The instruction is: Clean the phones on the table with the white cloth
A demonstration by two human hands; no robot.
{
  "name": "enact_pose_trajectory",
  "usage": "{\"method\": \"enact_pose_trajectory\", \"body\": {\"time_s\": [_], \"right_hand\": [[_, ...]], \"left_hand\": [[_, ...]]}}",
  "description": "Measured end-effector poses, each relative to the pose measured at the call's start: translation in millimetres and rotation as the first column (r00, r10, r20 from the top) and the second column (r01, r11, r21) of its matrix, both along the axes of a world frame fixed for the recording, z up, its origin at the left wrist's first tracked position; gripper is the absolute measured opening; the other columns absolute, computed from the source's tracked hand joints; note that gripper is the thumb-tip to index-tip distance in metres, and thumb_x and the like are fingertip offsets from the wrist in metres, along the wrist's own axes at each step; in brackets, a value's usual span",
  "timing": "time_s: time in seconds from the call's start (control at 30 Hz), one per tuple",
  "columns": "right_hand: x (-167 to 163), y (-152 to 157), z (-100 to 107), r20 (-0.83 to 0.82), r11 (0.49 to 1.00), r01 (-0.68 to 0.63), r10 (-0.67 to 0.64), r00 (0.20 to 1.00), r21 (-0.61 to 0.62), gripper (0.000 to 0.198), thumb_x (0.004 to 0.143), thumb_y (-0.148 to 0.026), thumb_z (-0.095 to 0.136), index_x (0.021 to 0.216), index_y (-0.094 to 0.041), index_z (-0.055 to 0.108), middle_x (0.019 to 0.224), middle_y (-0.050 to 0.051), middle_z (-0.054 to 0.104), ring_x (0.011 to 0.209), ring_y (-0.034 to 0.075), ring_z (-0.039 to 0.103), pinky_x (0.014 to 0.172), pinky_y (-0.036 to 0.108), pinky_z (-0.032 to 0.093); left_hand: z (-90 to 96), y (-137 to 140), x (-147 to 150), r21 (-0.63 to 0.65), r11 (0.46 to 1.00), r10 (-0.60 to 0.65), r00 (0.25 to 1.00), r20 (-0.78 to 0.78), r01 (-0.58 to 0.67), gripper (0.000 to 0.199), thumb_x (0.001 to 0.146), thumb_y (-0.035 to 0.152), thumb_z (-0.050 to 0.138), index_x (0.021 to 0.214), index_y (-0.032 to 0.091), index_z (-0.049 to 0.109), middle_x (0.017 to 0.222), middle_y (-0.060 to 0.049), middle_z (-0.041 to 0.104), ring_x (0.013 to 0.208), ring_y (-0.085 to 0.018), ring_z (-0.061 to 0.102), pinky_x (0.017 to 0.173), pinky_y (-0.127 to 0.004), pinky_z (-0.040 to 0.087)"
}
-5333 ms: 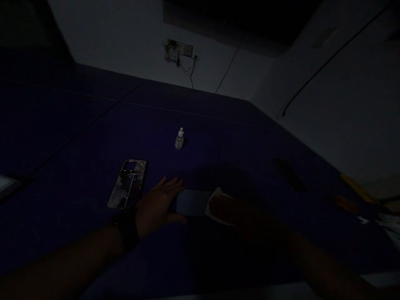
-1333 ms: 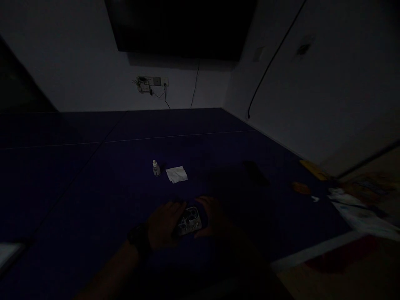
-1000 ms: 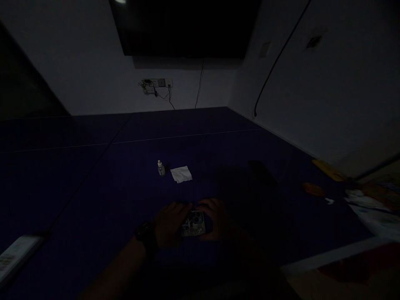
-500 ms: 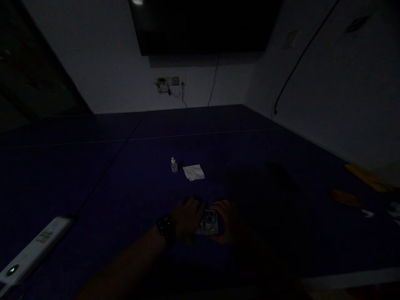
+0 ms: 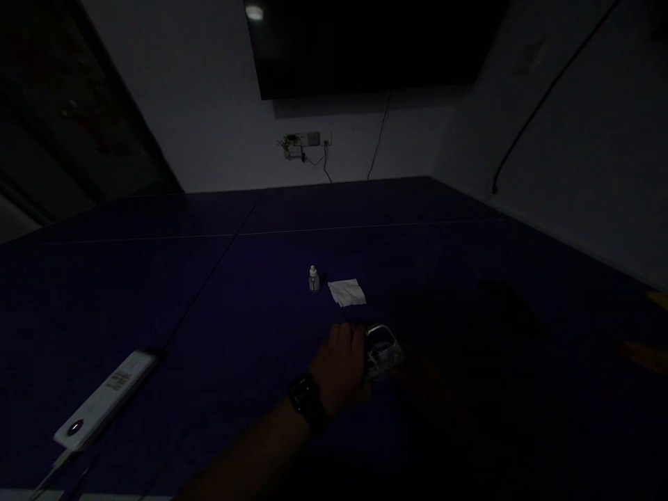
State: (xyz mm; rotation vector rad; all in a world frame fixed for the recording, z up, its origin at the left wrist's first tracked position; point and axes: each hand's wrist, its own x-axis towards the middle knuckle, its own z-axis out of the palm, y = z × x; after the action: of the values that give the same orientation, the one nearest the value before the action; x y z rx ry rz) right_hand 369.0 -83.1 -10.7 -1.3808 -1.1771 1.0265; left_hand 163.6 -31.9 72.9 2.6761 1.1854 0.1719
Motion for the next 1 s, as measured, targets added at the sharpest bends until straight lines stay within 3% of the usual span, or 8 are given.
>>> {"method": "enact_pose_trajectory", "body": {"time_s": [0.07, 0.23, 0.43, 0.57, 0.73, 0.87, 1.0], "right_hand": [[-8, 0, 6, 0.015, 0.998, 0.026, -0.025, 1.000, -0.049, 0.044, 0.075, -0.048, 0.072, 0.109, -0.019, 0.074, 0.113, 0.014, 0.076, 0.108, 0.036, 0.069, 0.097, 0.054, 0.052], [-19, -2, 22, 0.064, 0.995, 0.069, -0.065, 0.996, -0.066, 0.041, 0.076, -0.046, 0.068, 0.105, -0.019, 0.077, 0.111, 0.011, 0.077, 0.104, 0.035, 0.071, 0.090, 0.049, 0.055], [-27, 4, 54, -0.033, 0.976, 0.205, -0.208, 0.978, -0.074, 0.041, 0.074, -0.054, 0.073, 0.092, -0.017, 0.080, 0.095, 0.013, 0.079, 0.088, 0.033, 0.073, 0.075, 0.043, 0.059], [-38, 12, 73, -0.128, 0.976, 0.211, -0.215, 0.968, -0.044, 0.046, 0.072, -0.056, 0.077, 0.095, -0.017, 0.080, 0.098, 0.014, 0.079, 0.089, 0.032, 0.074, 0.073, 0.041, 0.059], [-52, 19, 81, -0.140, 0.990, 0.138, -0.138, 0.981, -0.011, 0.041, 0.075, -0.052, 0.075, 0.096, -0.018, 0.080, 0.100, 0.013, 0.079, 0.090, 0.030, 0.074, 0.072, 0.038, 0.060], [-61, 18, 86, -0.125, 0.993, 0.084, -0.073, 0.989, 0.082, 0.036, 0.078, -0.043, 0.069, 0.106, -0.021, 0.078, 0.111, 0.010, 0.077, 0.102, 0.028, 0.072, 0.085, 0.038, 0.059], [-71, 13, 93, -0.035, 0.989, 0.130, -0.128, 0.991, 0.076, 0.037, 0.081, -0.041, 0.064, 0.108, -0.020, 0.077, 0.112, 0.010, 0.077, 0.102, 0.029, 0.072, 0.087, 0.040, 0.059]], "left_hand": [[-2.7, 0, 0, -0.008, 1.000, 0.017, 0.999, 0.032, -0.017, 0.084, 0.071, 0.024, 0.076, 0.142, 0.011, 0.034, 0.134, -0.018, 0.048, 0.119, -0.036, 0.047, 0.096, -0.048, 0.053], [-8.6, 1, -4, -0.047, 0.999, 0.002, 0.992, 0.127, 0.004, 0.090, 0.071, 0.025, 0.075, 0.148, 0.014, 0.029, 0.139, -0.016, 0.049, 0.123, -0.038, 0.046, 0.102, -0.052, 0.048], [3.0, -3, -11, -0.107, 0.994, 0.034, 0.957, 0.287, -0.003, 0.106, 0.074, 0.027, 0.082, 0.154, 0.017, 0.014, 0.143, -0.017, 0.051, 0.127, -0.034, 0.054, 0.107, -0.046, 0.048], [9.7, -8, -21, -0.226, 0.974, 0.119, 0.827, 0.549, 0.010, 0.119, 0.066, 0.022, 0.093, 0.155, 0.025, 0.014, 0.147, -0.017, 0.051, 0.129, -0.036, 0.057, 0.103, -0.048, 0.051], [3.5, -13, -30, -0.325, 0.946, 0.238, 0.722, 0.649, -0.020, 0.123, 0.062, 0.019, 0.096, 0.155, 0.029, 0.016, 0.147, -0.016, 0.051, 0.133, -0.038, 0.055, 0.106, -0.053, 0.050], [-9.9, -17, -31, -0.364, 0.931, 0.292, 0.617, 0.731, -0.010, 0.125, 0.057, 0.016, 0.098, 0.153, 0.029, 0.019, 0.152, -0.016, 0.044, 0.141, -0.038, 0.045, 0.116, -0.056, 0.040], [-22.4, -24, -28, -0.374, 0.923, 0.352, 0.594, 0.723, -0.090, 0.124, 0.062, 0.013, 0.094, 0.155, 0.030, 0.014, 0.154, -0.017, 0.039, 0.142, -0.040, 0.041, 0.116, -0.061, 0.037]]}}
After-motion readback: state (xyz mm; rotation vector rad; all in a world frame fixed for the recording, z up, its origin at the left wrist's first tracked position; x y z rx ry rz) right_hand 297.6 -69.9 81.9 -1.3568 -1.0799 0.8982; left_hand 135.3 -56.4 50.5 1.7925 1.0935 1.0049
